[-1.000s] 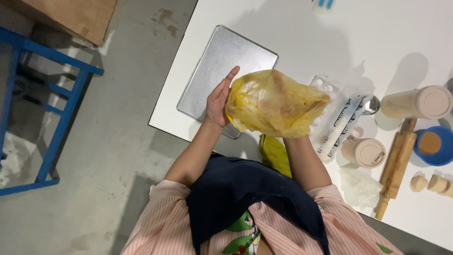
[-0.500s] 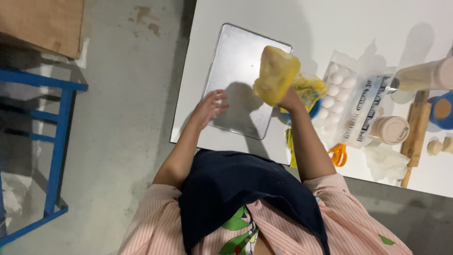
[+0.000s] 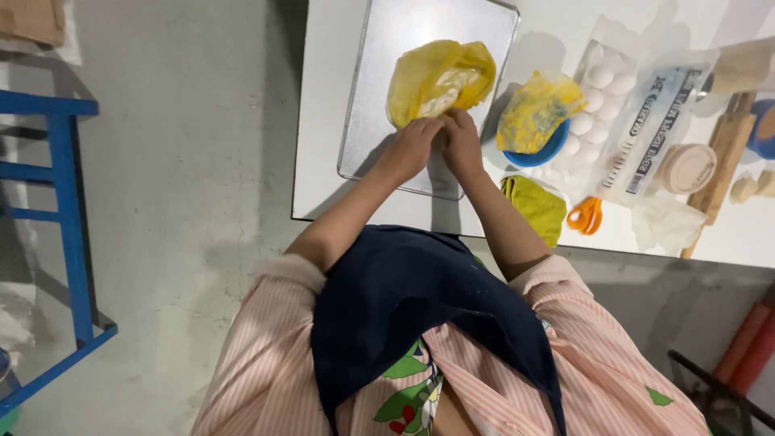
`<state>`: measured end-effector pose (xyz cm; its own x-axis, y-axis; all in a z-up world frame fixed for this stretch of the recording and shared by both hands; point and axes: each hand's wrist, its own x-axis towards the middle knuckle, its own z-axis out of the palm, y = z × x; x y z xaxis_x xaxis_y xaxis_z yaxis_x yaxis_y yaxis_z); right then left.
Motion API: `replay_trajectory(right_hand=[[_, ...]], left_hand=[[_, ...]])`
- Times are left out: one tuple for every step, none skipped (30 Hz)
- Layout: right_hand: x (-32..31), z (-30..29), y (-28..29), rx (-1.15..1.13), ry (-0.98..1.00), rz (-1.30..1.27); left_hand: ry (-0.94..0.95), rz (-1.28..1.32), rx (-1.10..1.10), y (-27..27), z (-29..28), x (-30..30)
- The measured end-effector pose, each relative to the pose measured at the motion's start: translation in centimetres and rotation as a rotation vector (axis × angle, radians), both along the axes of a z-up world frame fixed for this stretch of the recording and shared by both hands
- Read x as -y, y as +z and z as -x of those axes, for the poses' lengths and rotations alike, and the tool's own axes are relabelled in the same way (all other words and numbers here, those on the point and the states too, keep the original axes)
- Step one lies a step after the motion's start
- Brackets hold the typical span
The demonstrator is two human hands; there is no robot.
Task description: Greasing a baking tray and coating pre-cut dough pieces in a sugar mixture before placing them on the tray for baking.
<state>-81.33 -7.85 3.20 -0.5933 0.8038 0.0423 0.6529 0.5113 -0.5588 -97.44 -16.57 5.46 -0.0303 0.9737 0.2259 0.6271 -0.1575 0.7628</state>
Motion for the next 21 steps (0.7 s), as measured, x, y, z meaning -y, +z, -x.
replay_trajectory(right_hand=[[0.0, -0.5, 0.1, 0.007, -0.008, 0.003], [-0.2, -0.7, 0.1, 0.026, 0.044, -0.049], [-0.4, -1.0, 0.2, 0.045, 0.095, -0.102], [-0.6, -1.2, 0.1, 0.046, 0.093, -0.098], [-0.7, -1.6, 0.0, 0.092, 0.100, -0.184], [-0.9, -1.8, -0.1, 0.135, 0.108, -0.270], [-1.0, -1.8, 0.6, 0.134, 0.106, -0.267], [-0.6, -1.8, 1.3, 0.194, 0.102, -0.276], [-0.2, -1.9, 2.0, 0.254, 0.099, -0.284], [0.2, -2.4, 1.9, 0.253, 0.090, -0.281], [0.6, -2.9, 1.8, 0.259, 0.109, -0.271], [0.9, -3.2, 1.7, 0.263, 0.133, -0.260], [1.2, -3.7, 1.1, 0.259, 0.128, -0.257], [1.5, -4.1, 0.5, 0.244, 0.129, -0.243], [1.8, -4.4, -0.2, 0.228, 0.130, -0.229], [1.7, -4.3, 0.4, 0.228, 0.126, -0.229], [1.6, -4.1, 0.9, 0.253, 0.118, -0.227], [1.7, -4.1, 1.5, 0.282, 0.109, -0.224], [1.9, -4.1, 1.8, 0.285, 0.106, -0.224], [2.1, -4.0, 2.0, 0.321, 0.111, -0.222], [2.3, -3.9, 2.2, 0.357, 0.117, -0.220]], left_hand=[[-0.008, 0.003, 0.007, -0.9, -0.4, -1.4], [-0.044, 0.045, -0.042, -1.7, -0.5, -2.9], [-0.080, 0.086, -0.091, -2.5, -0.6, -4.4], [-0.083, 0.089, -0.090, -3.8, -0.5, -5.3], [-0.102, 0.145, -0.218, -5.0, -0.5, -6.3], [-0.120, 0.201, -0.347, -6.2, -0.4, -7.3], [-0.123, 0.204, -0.349, -6.6, -0.1, -7.8], [-0.121, 0.204, -0.456, -7.1, 0.1, -8.0], [-0.121, 0.201, -0.563, -7.6, 0.3, -8.2], [-0.130, 0.201, -0.566, -7.4, 0.5, -8.3], [-0.110, 0.228, -0.589, -7.1, 0.7, -8.4], [-0.086, 0.257, -0.612, -6.9, 1.1, -8.4], [-0.091, 0.259, -0.617, -6.4, 0.9, -8.6], [-0.059, 0.333, -0.629, -5.9, 0.7, -8.6], [-0.027, 0.408, -0.640, -5.4, 0.6, -8.6], [-0.031, 0.406, -0.642, -4.2, 0.2, -9.1], [0.000, 0.485, -0.622, -3.1, -0.1, -9.5], [0.030, 0.564, -0.598, -1.9, -0.6, -9.9], [0.025, 0.563, -0.596, -1.1, -0.9, -10.2], [0.046, 0.609, -0.570, -0.2, -1.1, -10.4], [0.066, 0.656, -0.544, 0.6, -1.3, -10.6]])
